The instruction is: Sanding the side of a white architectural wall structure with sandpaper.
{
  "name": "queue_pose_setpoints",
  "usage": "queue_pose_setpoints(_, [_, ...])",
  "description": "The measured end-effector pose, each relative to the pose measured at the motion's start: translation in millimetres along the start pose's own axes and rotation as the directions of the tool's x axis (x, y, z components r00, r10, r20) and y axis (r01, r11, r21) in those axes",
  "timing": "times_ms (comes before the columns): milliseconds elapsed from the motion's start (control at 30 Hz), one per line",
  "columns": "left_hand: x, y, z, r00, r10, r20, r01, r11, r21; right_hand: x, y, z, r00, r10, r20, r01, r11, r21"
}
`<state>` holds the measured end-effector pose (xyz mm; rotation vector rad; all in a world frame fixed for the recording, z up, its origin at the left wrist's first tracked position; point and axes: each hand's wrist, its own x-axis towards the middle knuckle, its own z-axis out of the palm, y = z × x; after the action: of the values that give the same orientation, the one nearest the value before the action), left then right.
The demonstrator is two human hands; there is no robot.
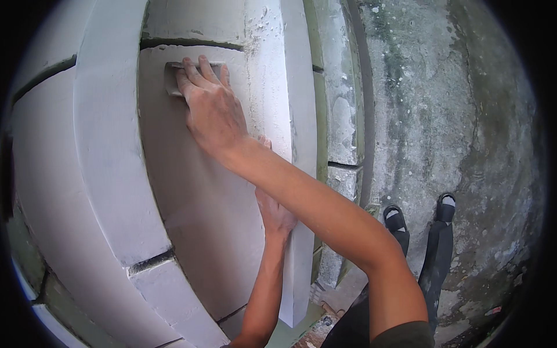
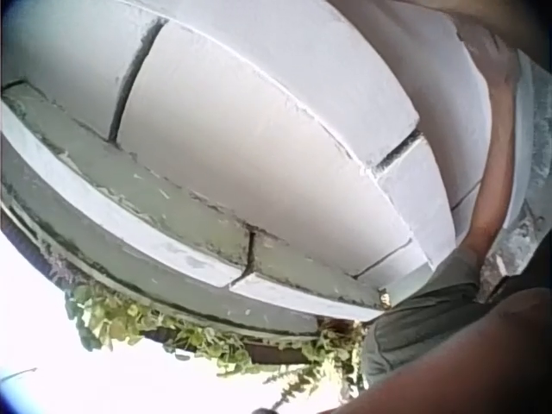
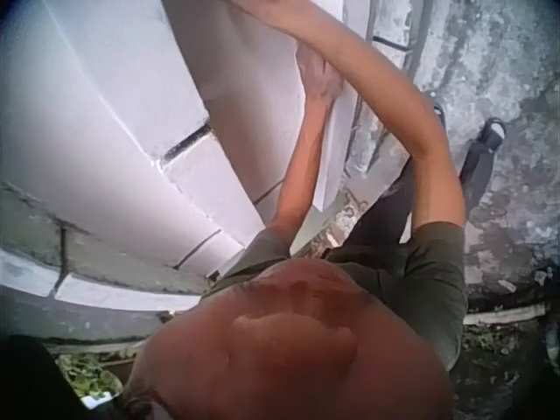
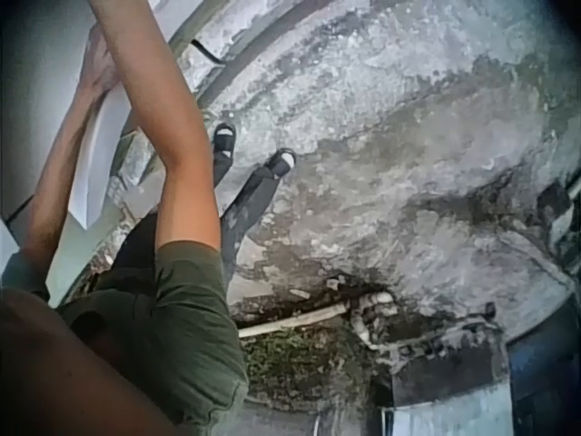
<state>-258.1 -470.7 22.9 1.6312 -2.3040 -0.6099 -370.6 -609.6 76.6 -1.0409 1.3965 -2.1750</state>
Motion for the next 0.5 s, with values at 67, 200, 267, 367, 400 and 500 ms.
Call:
queue_pose_setpoints(67, [10, 1, 8, 0.995, 0.071, -0.063, -0.073, 0.997, -0.027, 27, 8, 4, 1.000, 0.000, -0.015, 0.000, 0.999, -0.035])
queue_pose_setpoints(200, [10, 6, 10, 0.994, 0.091, -0.067, -0.093, 0.995, -0.026, 37, 11, 5, 0.992, 0.017, -0.127, -0.023, 0.998, -0.050])
queue_pose_setpoints(267, [1, 2, -1, 0.999, 0.031, 0.014, -0.031, 0.999, -0.011, 7, 1, 2, 0.999, -0.043, -0.023, 0.044, 0.999, 0.019])
queue_pose_setpoints(367, [6, 5, -3, 1.000, 0.001, 0.031, -0.001, 1.000, -0.013, 9, 1, 1, 0.999, -0.041, 0.025, 0.041, 0.999, -0.008])
queue_pose_setpoints(400, [7, 14, 6, 1.000, 0.023, -0.018, -0.024, 0.998, -0.052, 21, 6, -6, 0.999, -0.036, 0.028, 0.037, 0.999, -0.035])
queue_pose_setpoints(500, [10, 20, 8, 1.000, 0.014, 0.026, -0.012, 0.999, -0.048, 39, 13, -1, 0.990, -0.110, -0.084, 0.104, 0.992, -0.073])
